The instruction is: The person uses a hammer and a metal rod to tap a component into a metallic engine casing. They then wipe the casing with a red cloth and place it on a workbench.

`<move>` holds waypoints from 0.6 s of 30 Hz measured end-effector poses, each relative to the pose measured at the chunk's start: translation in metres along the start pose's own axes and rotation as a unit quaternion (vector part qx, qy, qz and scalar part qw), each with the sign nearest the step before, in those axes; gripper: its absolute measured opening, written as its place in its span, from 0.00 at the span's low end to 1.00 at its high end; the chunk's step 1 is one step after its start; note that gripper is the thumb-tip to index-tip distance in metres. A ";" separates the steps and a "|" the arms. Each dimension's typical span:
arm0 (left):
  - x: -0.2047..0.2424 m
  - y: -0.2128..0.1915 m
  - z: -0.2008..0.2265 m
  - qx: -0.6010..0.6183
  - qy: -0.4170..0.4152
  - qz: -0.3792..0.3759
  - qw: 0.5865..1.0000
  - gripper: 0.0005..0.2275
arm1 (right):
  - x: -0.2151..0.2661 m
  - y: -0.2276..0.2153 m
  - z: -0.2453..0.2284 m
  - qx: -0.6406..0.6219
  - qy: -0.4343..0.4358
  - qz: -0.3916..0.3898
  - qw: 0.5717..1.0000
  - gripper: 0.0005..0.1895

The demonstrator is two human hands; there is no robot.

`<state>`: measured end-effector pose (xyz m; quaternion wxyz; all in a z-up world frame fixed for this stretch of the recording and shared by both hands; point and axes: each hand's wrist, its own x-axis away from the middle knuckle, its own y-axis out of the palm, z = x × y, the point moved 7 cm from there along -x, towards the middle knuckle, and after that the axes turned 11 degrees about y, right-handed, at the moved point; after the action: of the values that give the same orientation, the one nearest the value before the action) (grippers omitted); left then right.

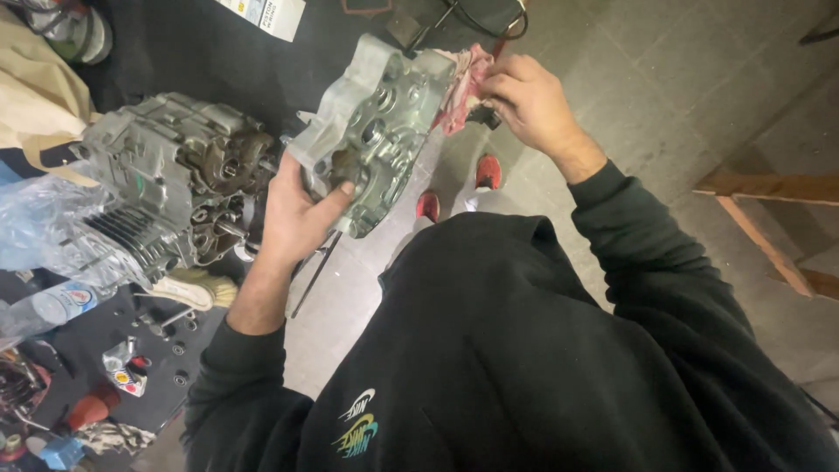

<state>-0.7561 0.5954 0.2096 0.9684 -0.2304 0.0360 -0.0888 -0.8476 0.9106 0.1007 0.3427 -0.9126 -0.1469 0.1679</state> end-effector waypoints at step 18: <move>-0.055 0.024 0.020 -0.213 -0.043 -0.189 0.958 0.33 | 0.005 0.008 0.016 -0.058 0.025 -0.012 0.998 0.11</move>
<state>-0.8045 0.6362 0.2182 0.8633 -0.4373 -0.0318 -0.2501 -0.8485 0.9159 0.0823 0.2944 -0.9332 -0.1585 0.1317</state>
